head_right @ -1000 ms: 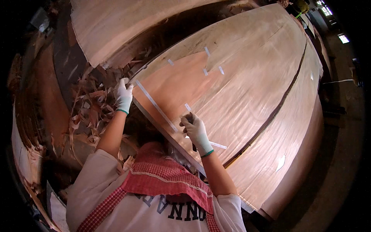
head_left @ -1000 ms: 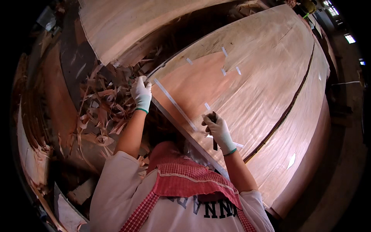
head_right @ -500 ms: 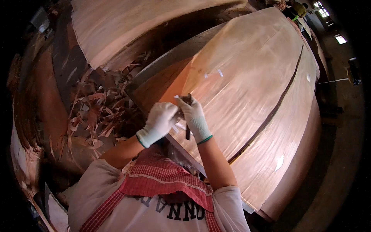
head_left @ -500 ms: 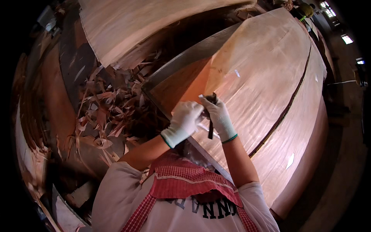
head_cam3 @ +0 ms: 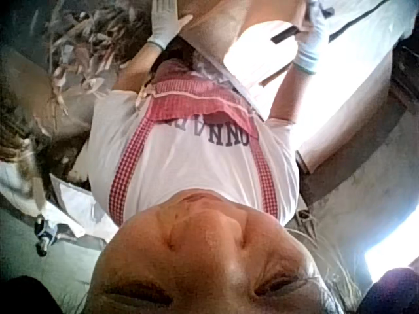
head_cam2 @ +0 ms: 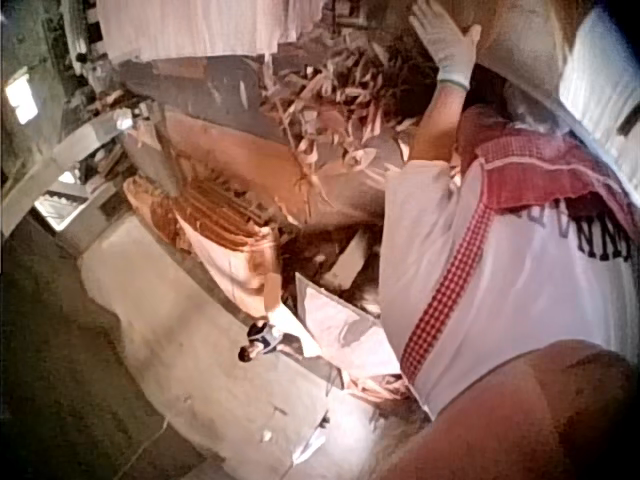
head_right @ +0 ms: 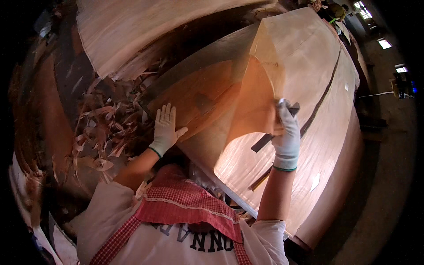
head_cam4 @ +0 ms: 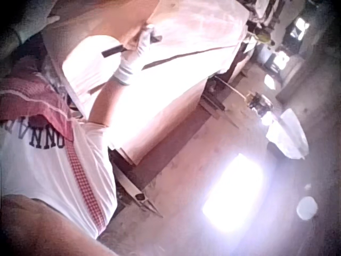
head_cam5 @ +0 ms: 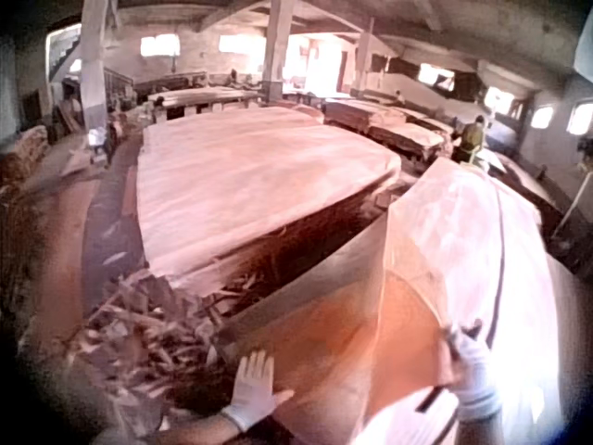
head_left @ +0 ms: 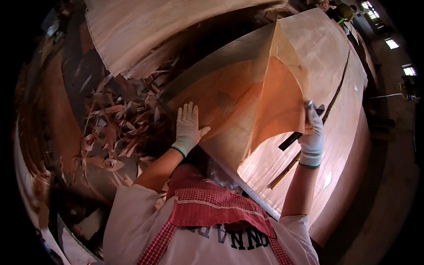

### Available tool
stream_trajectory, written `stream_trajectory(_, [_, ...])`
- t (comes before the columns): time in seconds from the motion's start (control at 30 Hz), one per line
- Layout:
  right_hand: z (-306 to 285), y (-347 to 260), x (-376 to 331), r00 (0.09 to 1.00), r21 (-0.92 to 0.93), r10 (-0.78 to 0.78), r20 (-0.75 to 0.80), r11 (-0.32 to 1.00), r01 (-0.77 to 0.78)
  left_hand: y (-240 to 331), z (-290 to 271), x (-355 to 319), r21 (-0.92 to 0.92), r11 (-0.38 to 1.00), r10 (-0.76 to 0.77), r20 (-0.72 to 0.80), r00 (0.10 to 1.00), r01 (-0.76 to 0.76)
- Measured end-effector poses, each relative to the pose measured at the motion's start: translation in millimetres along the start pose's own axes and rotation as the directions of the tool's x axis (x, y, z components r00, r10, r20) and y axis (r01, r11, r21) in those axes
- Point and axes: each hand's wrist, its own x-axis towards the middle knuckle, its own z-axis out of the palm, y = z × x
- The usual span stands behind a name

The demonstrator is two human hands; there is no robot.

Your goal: The person patches holes in large wood sheets by using a knife to trim wood fragments, applying glue to small wood patches, and pressing them onto the damaged areas. The person also moves sheets between stacks and uses a long wooden pole to adjust sheets in the background.

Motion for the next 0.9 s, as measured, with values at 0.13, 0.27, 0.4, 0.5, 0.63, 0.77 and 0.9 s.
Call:
stream_trajectory(0.13, [-16.9,-0.4,-2.3,0.999,0.039,-0.039,-0.024,0.998,0.040,-7.9,14.3,-9.4,-0.186,0.979,0.035,-0.246,0.969,-0.083])
stream_trajectory(0.27, [-22.1,20.8,-7.5,0.996,-0.150,-0.024,-0.091,0.989,0.010,-33.5,-6.8,-4.9,-0.244,0.960,0.011,-0.446,0.895,-0.134])
stream_trajectory(0.4, [46.0,39.7,-0.8,0.956,-0.202,0.244,0.166,0.957,-0.209,-189.8,10.2,-47.0,-0.659,0.752,-0.377,-0.390,0.840,0.032])
stream_trajectory(0.5, [105.8,60.7,-4.0,0.851,-0.321,0.333,0.405,0.924,-0.209,-359.5,-26.7,-133.6,-0.034,0.758,-0.652,-0.070,0.755,0.651])
stream_trajectory(0.63, [101.0,81.2,-27.7,0.751,-0.240,0.405,0.522,0.914,-0.326,-307.9,-94.3,-53.5,0.305,0.666,-0.649,-0.215,0.730,0.681])
stream_trajectory(0.77, [64.3,18.4,-57.5,0.822,-0.268,0.347,0.451,0.931,-0.246,-176.0,-141.3,61.9,0.121,0.945,-0.228,-0.418,0.879,0.302])
stream_trajectory(0.9, [-31.1,17.1,-114.9,0.994,-0.107,0.086,-0.060,0.990,-0.092,-69.3,-126.8,146.5,-0.181,0.978,0.008,-0.453,0.891,-0.100])
